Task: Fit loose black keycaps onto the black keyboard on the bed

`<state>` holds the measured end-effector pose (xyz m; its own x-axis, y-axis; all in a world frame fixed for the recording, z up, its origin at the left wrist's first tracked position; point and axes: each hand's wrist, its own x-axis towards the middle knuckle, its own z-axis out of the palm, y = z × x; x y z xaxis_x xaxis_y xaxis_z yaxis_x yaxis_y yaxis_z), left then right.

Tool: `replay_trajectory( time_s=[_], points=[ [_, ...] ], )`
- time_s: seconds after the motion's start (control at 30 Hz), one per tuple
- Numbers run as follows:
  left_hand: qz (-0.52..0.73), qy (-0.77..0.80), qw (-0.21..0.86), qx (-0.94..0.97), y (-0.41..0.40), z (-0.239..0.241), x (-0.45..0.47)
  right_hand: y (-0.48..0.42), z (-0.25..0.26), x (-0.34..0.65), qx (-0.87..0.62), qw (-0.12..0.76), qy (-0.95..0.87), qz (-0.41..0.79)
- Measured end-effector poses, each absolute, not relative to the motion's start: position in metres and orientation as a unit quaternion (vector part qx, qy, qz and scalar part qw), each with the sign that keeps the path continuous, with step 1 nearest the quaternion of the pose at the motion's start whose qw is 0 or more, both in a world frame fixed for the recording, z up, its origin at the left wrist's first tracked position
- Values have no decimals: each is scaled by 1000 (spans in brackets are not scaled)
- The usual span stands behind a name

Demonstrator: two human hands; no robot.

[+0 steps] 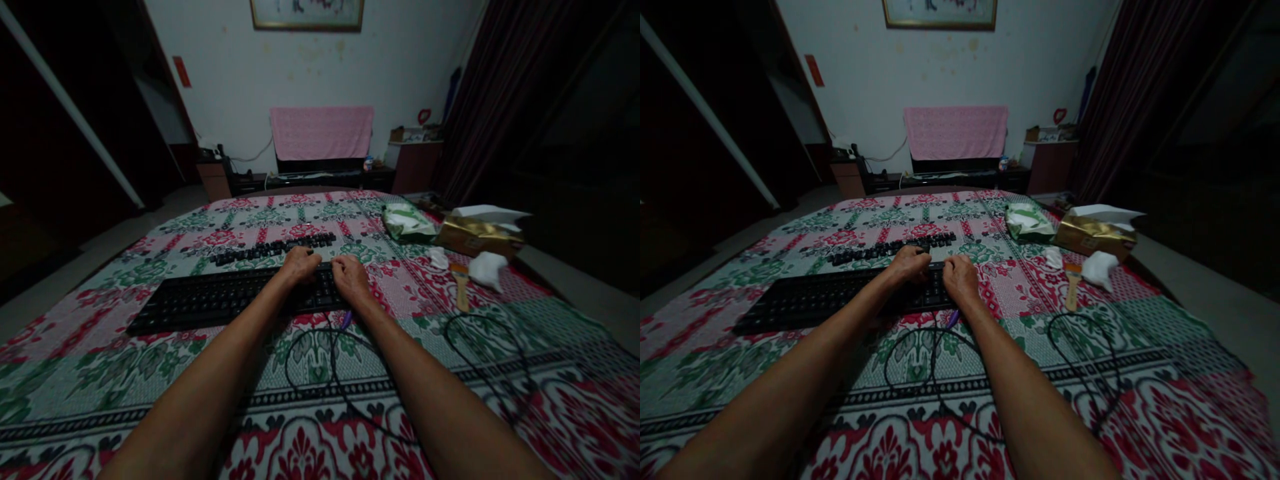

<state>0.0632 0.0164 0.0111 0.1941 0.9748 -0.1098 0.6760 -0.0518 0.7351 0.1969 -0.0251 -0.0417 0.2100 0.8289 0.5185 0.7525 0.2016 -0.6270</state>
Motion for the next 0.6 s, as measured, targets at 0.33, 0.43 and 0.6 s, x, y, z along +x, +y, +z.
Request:
replay_trajectory(
  time_s=[0.33, 0.43, 0.6],
  points=[
    [218, 583, 359, 696, 10, 6, 52, -26, -34, 195, -561, 424, -708, 66],
    [238, 582, 358, 690, 7, 5, 52, -24, -34, 194, -558, 410, -716, 93],
    [254, 598, 323, 689, 6, 6, 53, -20, -38, 194, -565, 405, -712, 97]
  ],
)
